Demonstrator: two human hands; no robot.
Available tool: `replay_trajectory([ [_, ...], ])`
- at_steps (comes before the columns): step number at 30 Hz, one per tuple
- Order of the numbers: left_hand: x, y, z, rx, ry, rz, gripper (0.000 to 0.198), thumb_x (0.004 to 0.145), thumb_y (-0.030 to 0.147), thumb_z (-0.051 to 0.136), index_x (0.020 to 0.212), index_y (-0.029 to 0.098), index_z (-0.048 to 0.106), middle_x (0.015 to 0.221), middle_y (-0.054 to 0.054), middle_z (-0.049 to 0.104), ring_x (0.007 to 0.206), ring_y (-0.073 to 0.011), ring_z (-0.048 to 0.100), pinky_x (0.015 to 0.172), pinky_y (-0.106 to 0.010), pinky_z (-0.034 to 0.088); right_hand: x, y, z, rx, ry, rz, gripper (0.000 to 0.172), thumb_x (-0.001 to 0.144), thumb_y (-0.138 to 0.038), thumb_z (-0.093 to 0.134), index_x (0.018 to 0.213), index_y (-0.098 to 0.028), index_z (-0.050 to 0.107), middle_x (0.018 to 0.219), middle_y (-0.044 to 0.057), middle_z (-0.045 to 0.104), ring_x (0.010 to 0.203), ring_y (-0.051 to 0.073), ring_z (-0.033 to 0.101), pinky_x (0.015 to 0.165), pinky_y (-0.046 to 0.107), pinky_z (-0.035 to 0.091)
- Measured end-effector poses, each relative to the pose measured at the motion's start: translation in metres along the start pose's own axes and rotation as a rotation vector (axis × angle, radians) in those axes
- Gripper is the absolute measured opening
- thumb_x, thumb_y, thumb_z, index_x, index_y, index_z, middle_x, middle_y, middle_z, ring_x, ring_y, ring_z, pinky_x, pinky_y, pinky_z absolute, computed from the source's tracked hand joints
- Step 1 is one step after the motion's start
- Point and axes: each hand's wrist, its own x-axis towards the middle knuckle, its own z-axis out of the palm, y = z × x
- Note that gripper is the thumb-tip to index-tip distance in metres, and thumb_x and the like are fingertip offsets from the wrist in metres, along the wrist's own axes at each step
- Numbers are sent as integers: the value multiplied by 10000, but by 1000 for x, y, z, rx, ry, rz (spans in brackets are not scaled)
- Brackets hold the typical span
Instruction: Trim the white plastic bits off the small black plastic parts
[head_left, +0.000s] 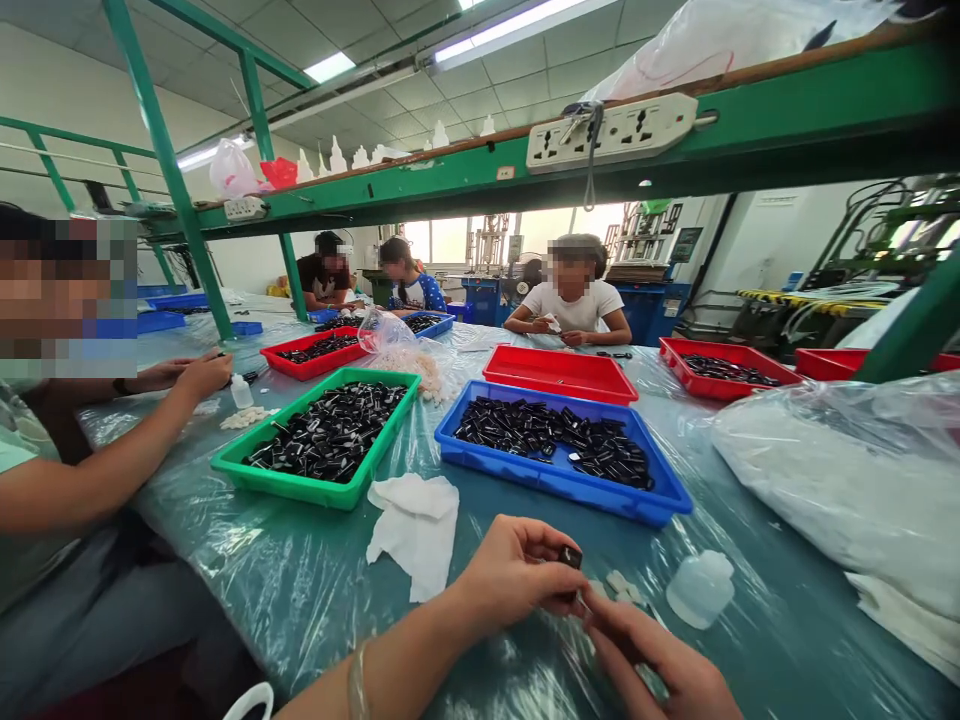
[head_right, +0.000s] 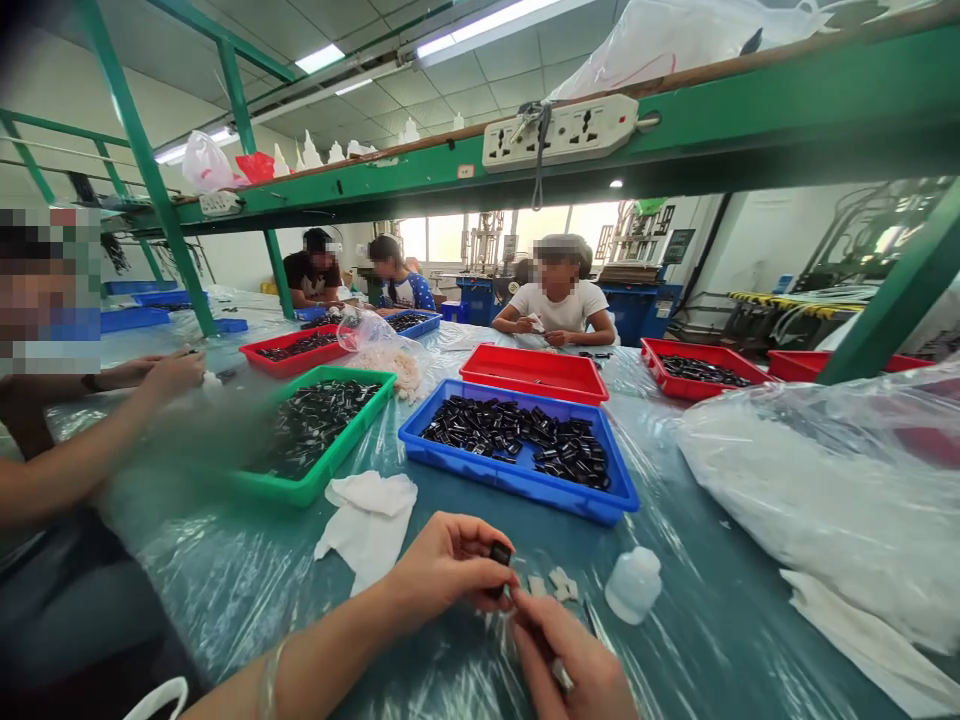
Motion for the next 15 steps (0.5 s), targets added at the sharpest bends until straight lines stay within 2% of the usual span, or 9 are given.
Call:
replay_trajectory([
  [2, -4, 1, 1, 1, 9, -19, 521, 529, 408, 627, 951, 120, 525, 871, -63, 599, 594, -39, 581, 521, -83, 451, -4, -4, -10, -71, 238, -98, 542, 729, -586, 300, 1044, -228, 557, 1174, -80, 401, 926, -216, 439, 810, -208, 302],
  [4, -5, 2, 1, 13, -4, -47, 489, 579, 425, 570, 959, 121, 527, 944, -101, 609, 630, -50, 597, 536, -76, 453, -8, -7, -26, -204, 573, -234, 437, 728, -511, 361, 991, -237, 576, 1041, -100, 479, 878, -218, 438, 822, -189, 313],
  [5, -5, 2, 1, 0, -8, -68, 497, 592, 441, 549, 978, 129, 517, 962, -111, 607, 648, -60, 605, 546, -85, 462, -10, -8, -36, -294, 695, -255, 409, 718, -487, 392, 998, -245, 565, 1050, -117, 471, 891, -216, 433, 856, -176, 317],
  [6, -5, 2, 2, -3, -21, -88, 510, 598, 467, 532, 979, 128, 516, 968, -118, 606, 659, -66, 610, 546, -85, 463, -11, -9, -46, -345, 828, -262, 419, 711, -484, 405, 1034, -254, 542, 1058, -127, 464, 898, -209, 427, 863, -159, 321],
  [8, -4, 0, 2, -26, -43, -123, 559, 588, 524, 519, 978, 123, 513, 975, -131, 602, 679, -81, 618, 544, -89, 466, -11, -8, -65, -318, 965, -156, 525, 696, -540, 401, 1146, -274, 454, 1095, -129, 442, 910, -196, 415, 857, -129, 330],
  [9, -3, -1, 2, -38, -52, -136, 580, 580, 546, 518, 973, 121, 512, 980, -135, 599, 688, -88, 621, 544, -91, 468, -9, -6, -74, -225, 971, -81, 618, 669, -618, 384, 1190, -286, 409, 1133, -126, 418, 948, -186, 409, 833, -117, 335],
  [11, -2, -3, 2, -69, -61, -153, 613, 572, 587, 501, 970, 120, 511, 992, -141, 594, 708, -100, 627, 555, -100, 477, -2, 0, -86, -27, 894, 54, 979, 449, -822, 399, 1250, -263, 340, 1184, -89, 384, 1042, -113, 408, 732, -72, 342],
  [13, -2, -5, 1, -92, -67, -155, 642, 582, 632, 449, 973, 126, 509, 1008, -146, 589, 741, -114, 634, 576, -108, 489, 7, 10, -92, 119, 677, 193, 1219, 263, -848, 469, 1308, -260, 244, 1232, -63, 339, 1119, -43, 391, 684, -58, 339],
  [15, -2, -6, 1, -100, -66, -160, 680, 584, 677, 388, 965, 129, 513, 1018, -148, 588, 773, -127, 638, 589, -110, 496, 16, 21, -93, 205, 441, 302, 1298, 226, -780, 556, 1345, -279, 132, 1278, -55, 280, 1221, 20, 341, 664, -65, 348],
])
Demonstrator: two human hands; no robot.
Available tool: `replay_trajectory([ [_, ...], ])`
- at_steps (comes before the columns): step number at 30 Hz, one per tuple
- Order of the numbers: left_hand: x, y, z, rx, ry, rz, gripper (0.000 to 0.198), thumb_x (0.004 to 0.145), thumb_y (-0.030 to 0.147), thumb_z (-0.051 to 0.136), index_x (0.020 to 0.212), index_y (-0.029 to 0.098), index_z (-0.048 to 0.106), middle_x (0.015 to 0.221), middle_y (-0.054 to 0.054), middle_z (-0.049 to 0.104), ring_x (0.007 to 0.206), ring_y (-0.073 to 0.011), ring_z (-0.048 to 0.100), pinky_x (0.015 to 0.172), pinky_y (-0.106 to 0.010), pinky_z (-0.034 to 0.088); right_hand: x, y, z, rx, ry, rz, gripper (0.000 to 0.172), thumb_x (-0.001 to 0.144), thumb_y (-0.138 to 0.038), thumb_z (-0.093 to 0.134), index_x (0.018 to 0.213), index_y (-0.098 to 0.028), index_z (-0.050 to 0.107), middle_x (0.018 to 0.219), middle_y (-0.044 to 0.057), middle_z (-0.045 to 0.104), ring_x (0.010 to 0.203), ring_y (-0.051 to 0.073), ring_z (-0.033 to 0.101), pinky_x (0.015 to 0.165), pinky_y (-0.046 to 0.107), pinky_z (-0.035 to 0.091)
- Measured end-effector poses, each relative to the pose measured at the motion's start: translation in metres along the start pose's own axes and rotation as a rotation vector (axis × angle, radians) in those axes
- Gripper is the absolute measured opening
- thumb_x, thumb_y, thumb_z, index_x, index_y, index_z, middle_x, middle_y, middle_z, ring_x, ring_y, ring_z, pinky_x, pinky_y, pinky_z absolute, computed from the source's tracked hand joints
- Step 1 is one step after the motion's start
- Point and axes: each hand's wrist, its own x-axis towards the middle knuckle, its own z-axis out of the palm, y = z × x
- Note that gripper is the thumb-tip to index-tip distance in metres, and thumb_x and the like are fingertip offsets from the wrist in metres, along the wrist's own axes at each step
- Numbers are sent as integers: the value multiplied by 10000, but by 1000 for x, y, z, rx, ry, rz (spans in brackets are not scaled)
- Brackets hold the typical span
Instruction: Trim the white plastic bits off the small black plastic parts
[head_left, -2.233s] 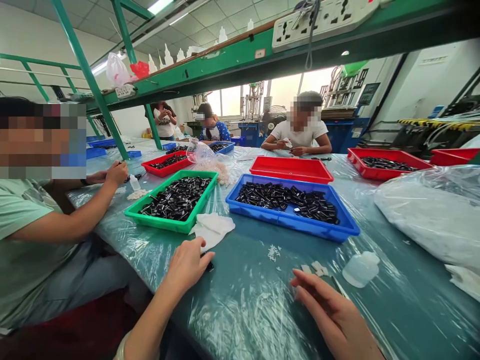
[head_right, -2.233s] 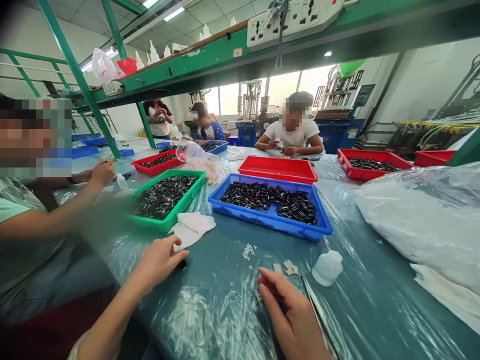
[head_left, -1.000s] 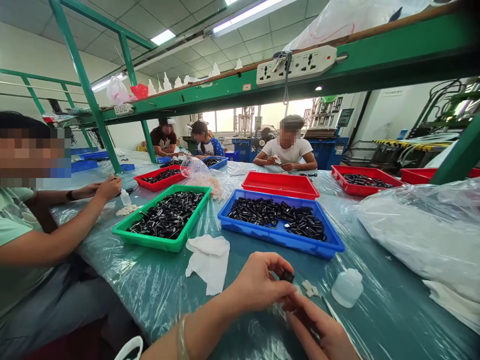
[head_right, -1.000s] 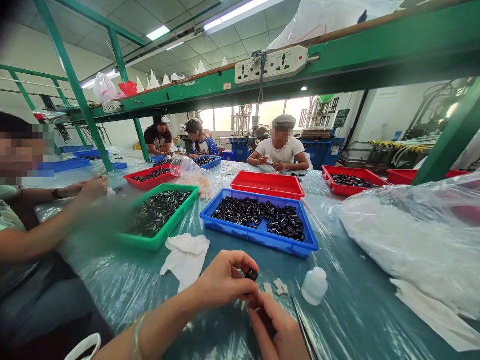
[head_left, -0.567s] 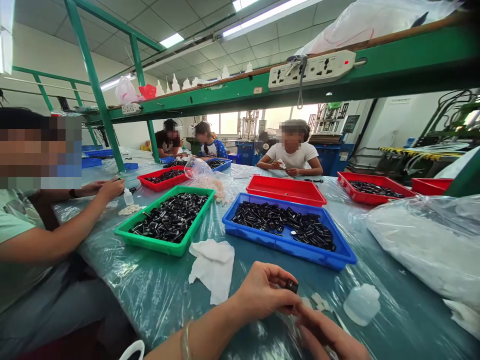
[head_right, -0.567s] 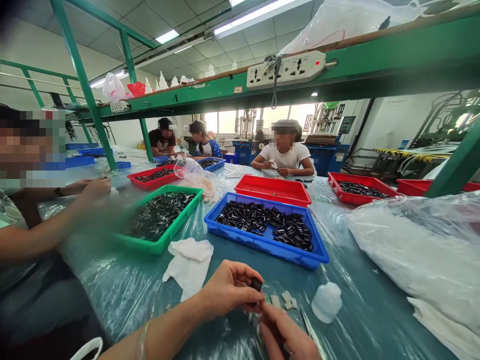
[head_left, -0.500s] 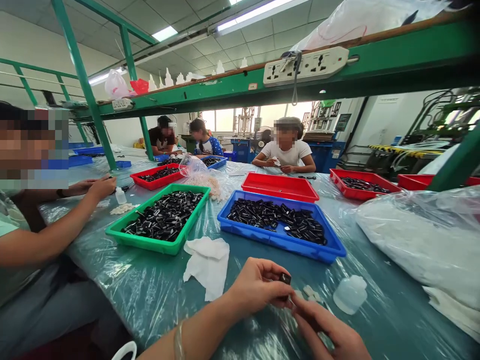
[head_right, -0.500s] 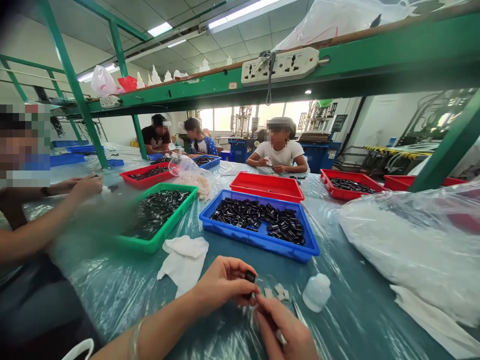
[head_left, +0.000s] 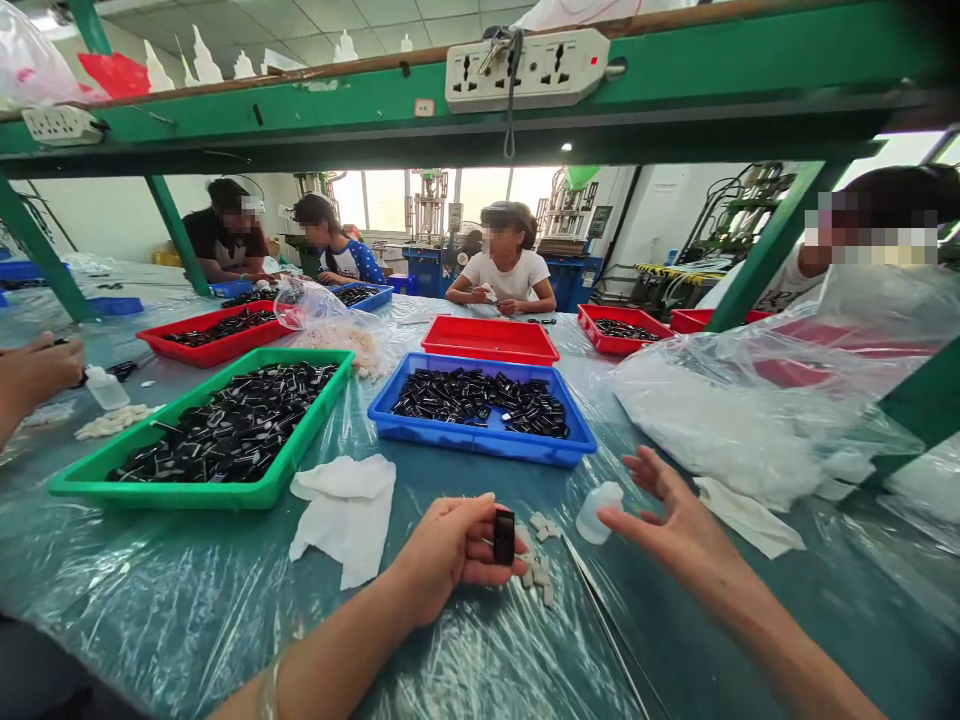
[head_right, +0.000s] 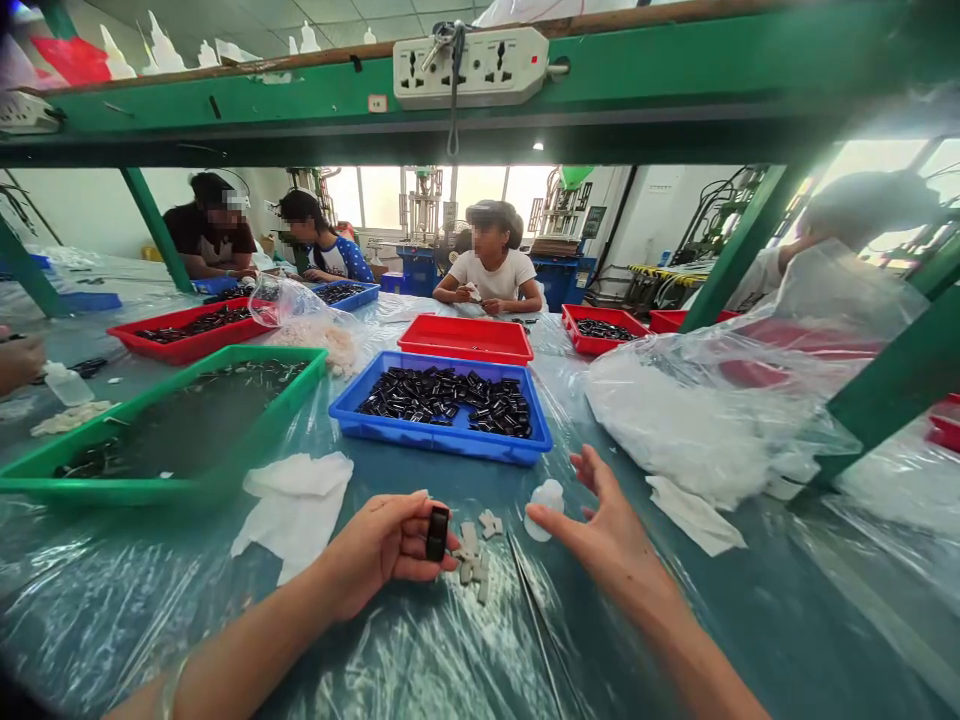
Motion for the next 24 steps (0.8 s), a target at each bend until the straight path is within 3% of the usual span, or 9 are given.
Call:
replay_trajectory([
  [3, 1, 0, 0, -8, 5, -9, 682, 583, 687, 374, 946, 131, 529, 1037, -140, 588, 820, -141, 640, 602, -112, 504, 7, 10, 5, 29, -227, 99, 1236, 273, -635, 650, 1331, -322, 93, 1295, -76, 247, 1263, 4, 320, 679, -117, 352],
  [6, 2, 1, 0, -20, 5, -8, 613, 598, 628, 432, 945, 133, 537, 1056, -133, 586, 850, -148, 638, 621, -121, 515, 7, 15, 11, 48, -319, 119, 1031, 386, -565, 643, 1274, -318, 182, 1262, -59, 302, 1042, -97, 454, 711, -111, 391],
  [9, 2, 1, 0, -17, 8, -3, 592, 606, 600, 446, 949, 128, 542, 1063, -135, 585, 851, -145, 638, 625, -119, 516, 6, 18, 20, 60, -342, 115, 950, 416, -519, 641, 1238, -273, 234, 1226, -45, 349, 877, -146, 470, 689, -113, 396],
  [12, 0, 0, 0, -19, 8, -8, 596, 608, 602, 440, 951, 127, 548, 1062, -135, 586, 857, -146, 637, 627, -117, 516, 7, 21, 28, 89, -333, 72, 805, 506, -515, 585, 1200, -227, 296, 1194, -44, 384, 881, -164, 467, 700, -155, 368],
  [15, -3, -1, 2, 34, 1, -13, 504, 593, 475, 549, 975, 145, 552, 1066, -115, 586, 853, -124, 636, 631, -99, 512, 5, 22, 30, 51, -328, 19, 703, 565, -533, 533, 1163, -219, 342, 1156, -62, 413, 886, -173, 469, 708, -170, 357],
  [18, -7, -3, 4, 115, -52, -5, 440, 575, 333, 609, 964, 130, 576, 1044, -101, 591, 839, -81, 628, 652, -73, 504, -2, 16, 25, -100, -211, -96, 624, 593, -569, 494, 1140, -284, 397, 1139, -113, 416, 912, -193, 451, 700, -184, 331],
  [21, -10, -6, 7, 139, -129, -5, 435, 557, 299, 637, 932, 81, 602, 978, -114, 608, 796, -56, 612, 652, -65, 486, -14, 6, 18, -207, -56, -250, 509, 633, -497, 493, 1106, -309, 465, 1122, -131, 425, 910, -209, 430, 706, -179, 299],
  [24, -10, -10, 10, 121, -140, 1, 433, 510, 232, 681, 903, 58, 622, 905, -113, 628, 761, -56, 607, 662, -75, 477, -27, -5, 15, -344, 189, -649, 340, 680, -357, 482, 1010, -304, 542, 1025, -141, 469, 908, -229, 406, 782, -165, 300],
])
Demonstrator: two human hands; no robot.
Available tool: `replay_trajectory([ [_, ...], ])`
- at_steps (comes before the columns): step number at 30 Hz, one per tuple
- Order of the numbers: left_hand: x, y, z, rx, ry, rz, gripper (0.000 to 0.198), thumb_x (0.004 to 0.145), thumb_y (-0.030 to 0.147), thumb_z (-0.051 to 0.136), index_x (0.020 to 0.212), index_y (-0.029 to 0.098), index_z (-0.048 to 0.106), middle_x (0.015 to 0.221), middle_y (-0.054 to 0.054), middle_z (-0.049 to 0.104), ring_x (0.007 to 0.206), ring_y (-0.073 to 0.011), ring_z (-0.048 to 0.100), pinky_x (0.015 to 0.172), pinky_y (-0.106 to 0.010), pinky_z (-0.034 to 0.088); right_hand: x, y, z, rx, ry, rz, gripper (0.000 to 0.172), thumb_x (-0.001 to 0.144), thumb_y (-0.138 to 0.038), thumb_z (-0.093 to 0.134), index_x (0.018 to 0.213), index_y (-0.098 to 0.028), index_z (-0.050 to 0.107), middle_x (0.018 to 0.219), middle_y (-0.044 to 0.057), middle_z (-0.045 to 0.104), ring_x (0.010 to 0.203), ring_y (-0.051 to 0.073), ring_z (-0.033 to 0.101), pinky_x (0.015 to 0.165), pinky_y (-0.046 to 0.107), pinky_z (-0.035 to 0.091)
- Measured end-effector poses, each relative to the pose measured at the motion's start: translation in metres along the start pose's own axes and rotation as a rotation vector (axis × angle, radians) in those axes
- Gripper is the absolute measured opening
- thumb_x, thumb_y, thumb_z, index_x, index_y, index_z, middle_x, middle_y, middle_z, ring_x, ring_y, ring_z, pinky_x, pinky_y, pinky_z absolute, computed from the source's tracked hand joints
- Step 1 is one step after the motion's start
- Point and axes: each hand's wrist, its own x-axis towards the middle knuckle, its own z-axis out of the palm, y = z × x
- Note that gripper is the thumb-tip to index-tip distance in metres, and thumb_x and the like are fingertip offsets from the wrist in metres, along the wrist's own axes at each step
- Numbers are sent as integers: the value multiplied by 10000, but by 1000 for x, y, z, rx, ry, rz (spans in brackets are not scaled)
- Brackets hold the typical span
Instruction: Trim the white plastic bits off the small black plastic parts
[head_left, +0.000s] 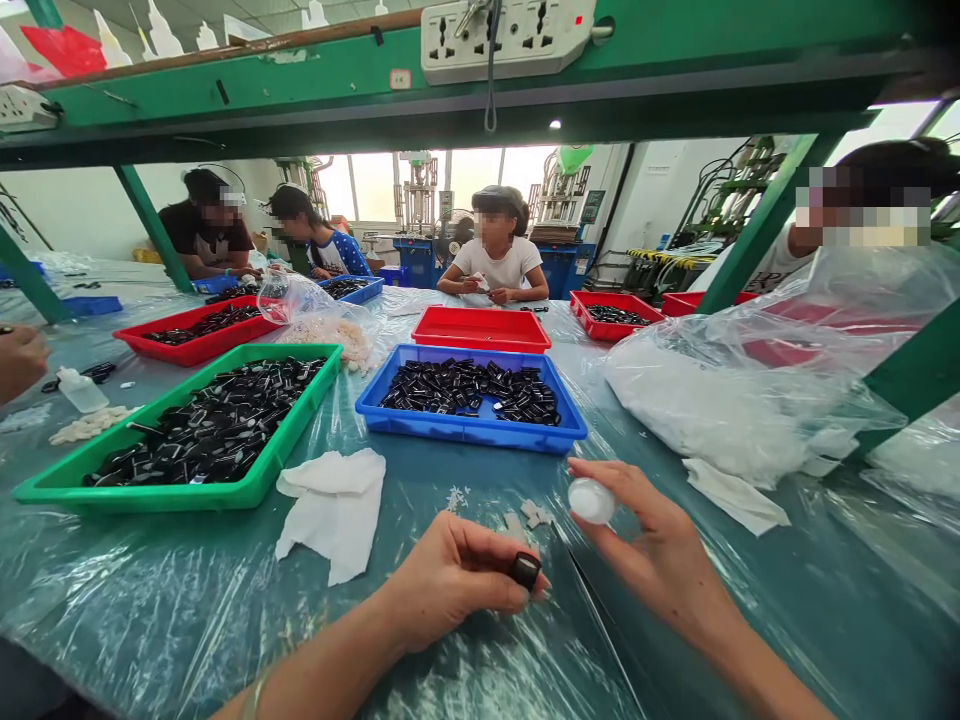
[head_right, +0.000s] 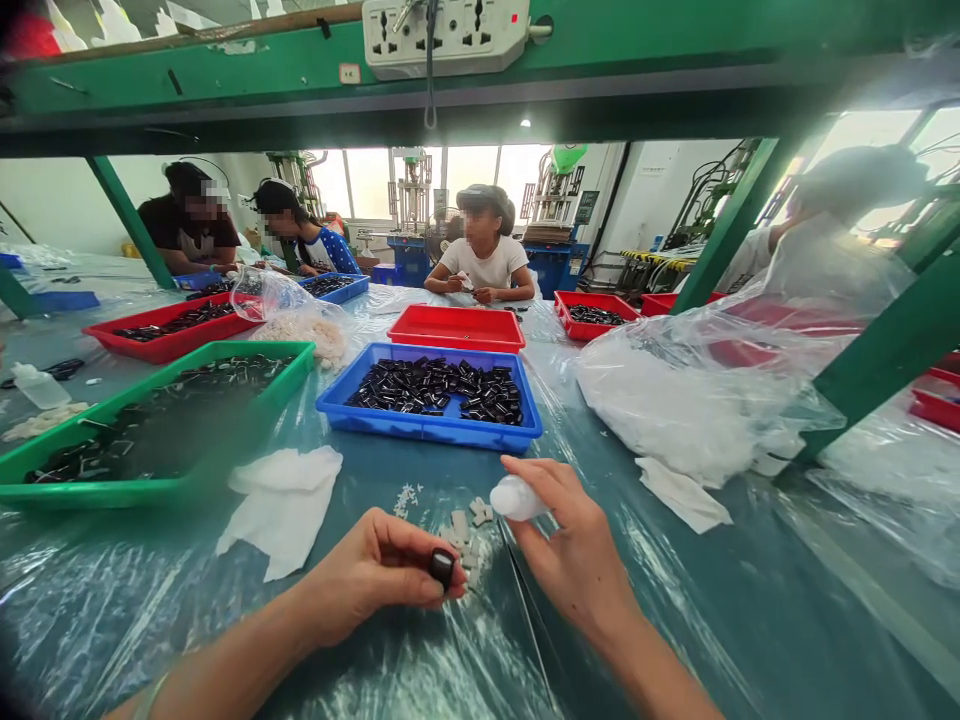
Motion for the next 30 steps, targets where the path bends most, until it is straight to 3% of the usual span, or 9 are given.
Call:
replay_trajectory([
  [2, 0, -1, 1, -12, 14, -5, 431, 485, 205, 701, 883, 56, 630, 869, -101, 636, 761, -59, 613, 700, -86, 487, -3, -8, -3, -198, 169, -257, 347, 674, -253, 491, 1011, -324, 535, 999, -153, 470, 920, -223, 374, 807, -133, 300],
  [5, -2, 0, 1, 6, -11, -22, 415, 493, 231, 699, 855, 41, 625, 841, -92, 631, 721, -51, 603, 662, -87, 477, -7, -15, -2, -318, 294, -389, 428, 632, -135, 508, 1014, -327, 538, 1004, -145, 465, 991, -178, 346, 868, -76, 298],
  [12, -5, 4, 2, 43, -72, -109, 374, 528, 231, 659, 830, 15, 610, 769, -74, 615, 646, -47, 593, 592, -64, 460, -11, -10, 4, -386, 300, -432, 533, 587, -72, 522, 1036, -360, 525, 1036, -156, 446, 1053, -111, 326, 956, 5, 288],
  [19, -5, 3, 1, 75, -48, -124, 456, 517, 261, 668, 912, 47, 592, 958, -131, 620, 694, -67, 615, 590, -73, 481, -12, -11, 4, -457, 316, -478, 518, 652, -54, 392, 1022, -394, 516, 1062, -142, 439, 1079, -89, 334, 943, 41, 275],
  [30, -6, 4, 2, 128, -52, -133, 394, 536, 267, 647, 859, 43, 625, 796, -92, 634, 635, -45, 600, 567, -59, 469, -15, -14, 5, -544, 362, -519, 487, 641, -102, 475, 995, -436, 500, 1064, -167, 435, 1082, -67, 360, 957, 88, 283],
])
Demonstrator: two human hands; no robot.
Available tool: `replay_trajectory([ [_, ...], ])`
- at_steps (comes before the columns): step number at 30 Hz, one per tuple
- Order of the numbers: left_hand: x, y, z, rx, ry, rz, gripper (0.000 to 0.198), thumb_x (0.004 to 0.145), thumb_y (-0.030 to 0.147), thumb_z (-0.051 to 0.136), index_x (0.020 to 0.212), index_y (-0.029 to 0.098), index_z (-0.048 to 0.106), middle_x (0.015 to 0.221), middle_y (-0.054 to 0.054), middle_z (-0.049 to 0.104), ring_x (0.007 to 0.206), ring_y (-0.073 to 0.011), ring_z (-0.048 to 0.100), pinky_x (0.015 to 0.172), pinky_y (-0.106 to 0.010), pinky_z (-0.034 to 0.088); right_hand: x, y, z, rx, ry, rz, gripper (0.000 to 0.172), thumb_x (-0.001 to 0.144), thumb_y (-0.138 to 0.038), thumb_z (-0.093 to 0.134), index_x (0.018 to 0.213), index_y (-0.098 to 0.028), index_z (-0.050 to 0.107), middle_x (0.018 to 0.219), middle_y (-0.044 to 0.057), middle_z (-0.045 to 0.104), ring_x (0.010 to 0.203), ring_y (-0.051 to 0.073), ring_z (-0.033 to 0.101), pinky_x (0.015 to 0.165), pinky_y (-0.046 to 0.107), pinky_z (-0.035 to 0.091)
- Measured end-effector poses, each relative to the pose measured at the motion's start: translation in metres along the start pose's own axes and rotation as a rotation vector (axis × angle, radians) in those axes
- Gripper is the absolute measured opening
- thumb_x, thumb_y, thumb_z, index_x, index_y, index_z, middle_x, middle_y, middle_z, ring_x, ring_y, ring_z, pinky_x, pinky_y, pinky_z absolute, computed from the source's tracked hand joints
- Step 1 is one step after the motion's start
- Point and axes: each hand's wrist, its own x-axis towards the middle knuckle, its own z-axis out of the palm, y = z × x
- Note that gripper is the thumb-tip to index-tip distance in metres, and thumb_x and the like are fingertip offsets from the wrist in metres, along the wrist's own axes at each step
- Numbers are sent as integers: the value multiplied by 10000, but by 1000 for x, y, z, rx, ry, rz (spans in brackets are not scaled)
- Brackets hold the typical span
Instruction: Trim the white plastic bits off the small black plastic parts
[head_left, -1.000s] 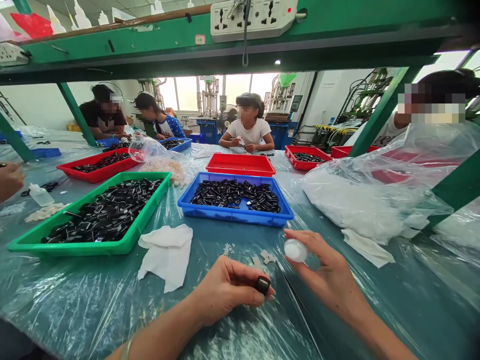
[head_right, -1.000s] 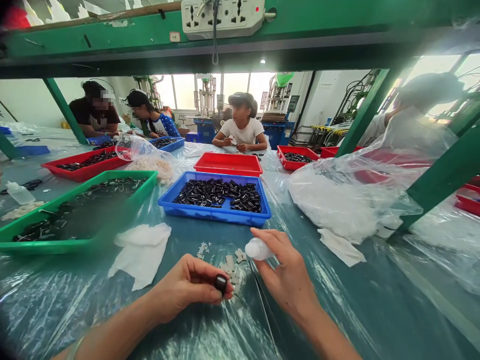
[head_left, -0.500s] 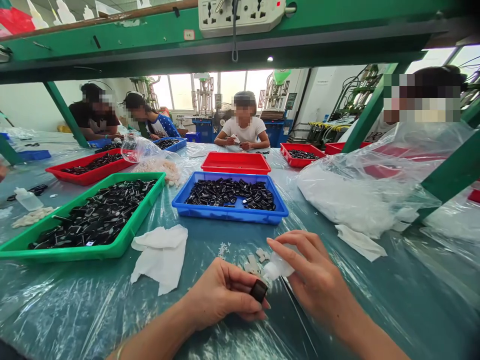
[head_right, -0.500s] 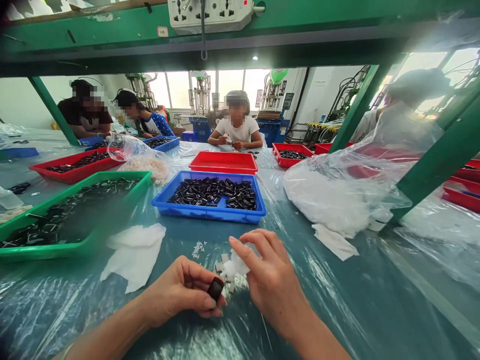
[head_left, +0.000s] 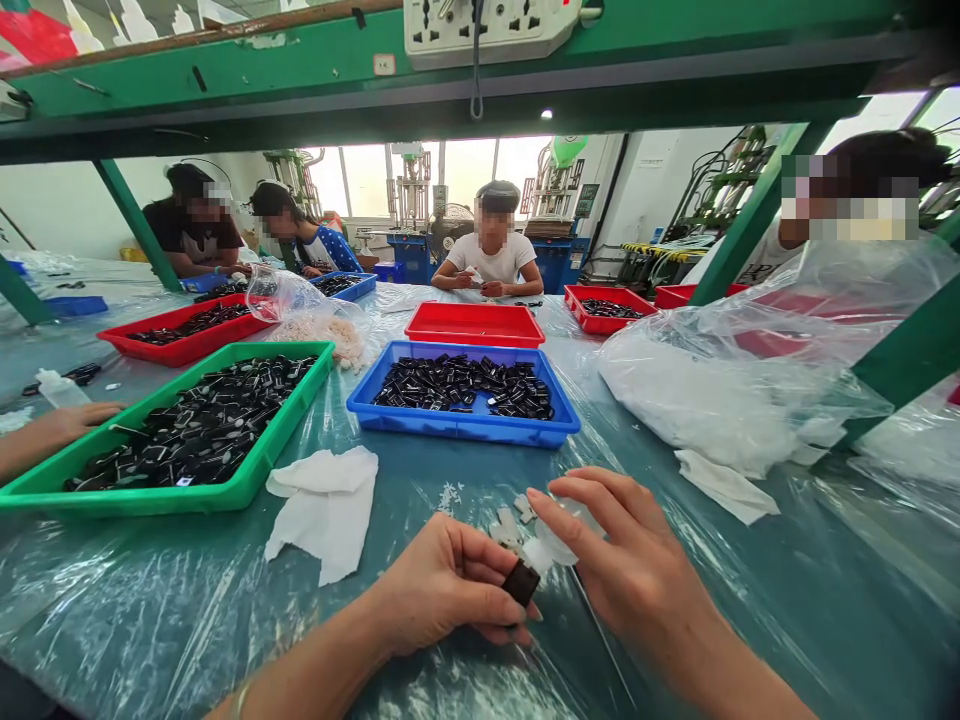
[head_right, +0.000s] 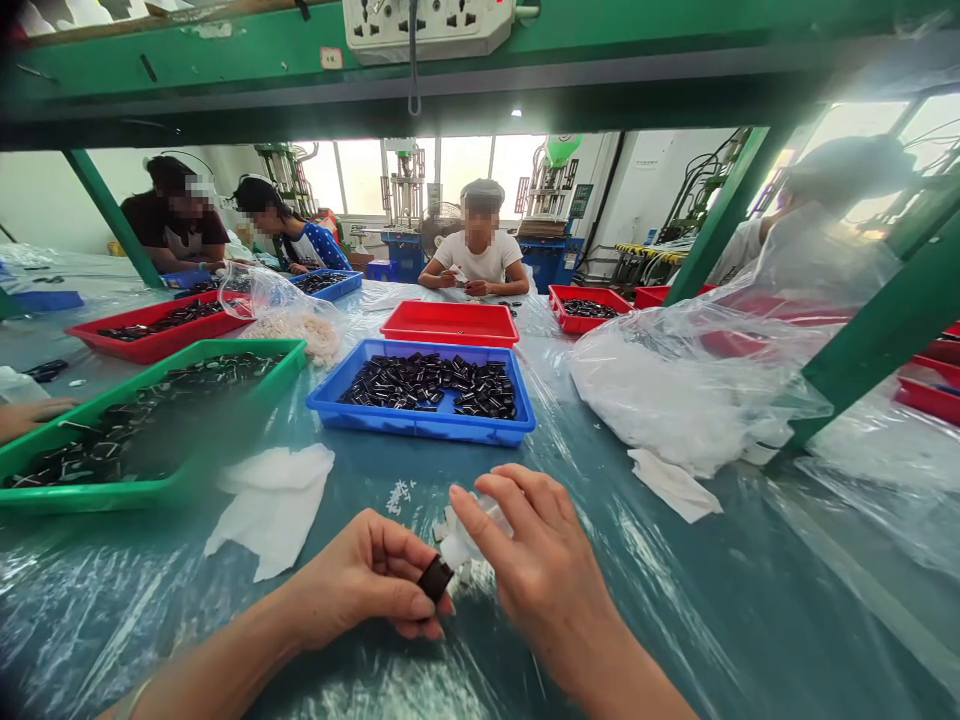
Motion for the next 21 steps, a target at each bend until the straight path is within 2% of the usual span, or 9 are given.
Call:
replay_trajectory([
  [7, 0, -1, -1, -5, 1, -4, 406, 534, 282, 651, 863, 45, 627, 816, -98, 636, 649, -54, 607, 564, -60, 469, 2, 0, 0, 54, 8, -10, 417, 658, -135, 475, 961, -416, 528, 1061, -151, 440, 1089, -70, 358, 948, 80, 297],
  [21, -4, 3, 0, 6, 5, 6, 396, 537, 267, 646, 856, 33, 629, 789, -104, 643, 632, -48, 599, 572, -65, 469, 2, 5, -1, 132, 2, -48, 406, 641, -101, 488, 917, -391, 558, 1050, -151, 444, 1105, -79, 339, 955, 50, 291],
])
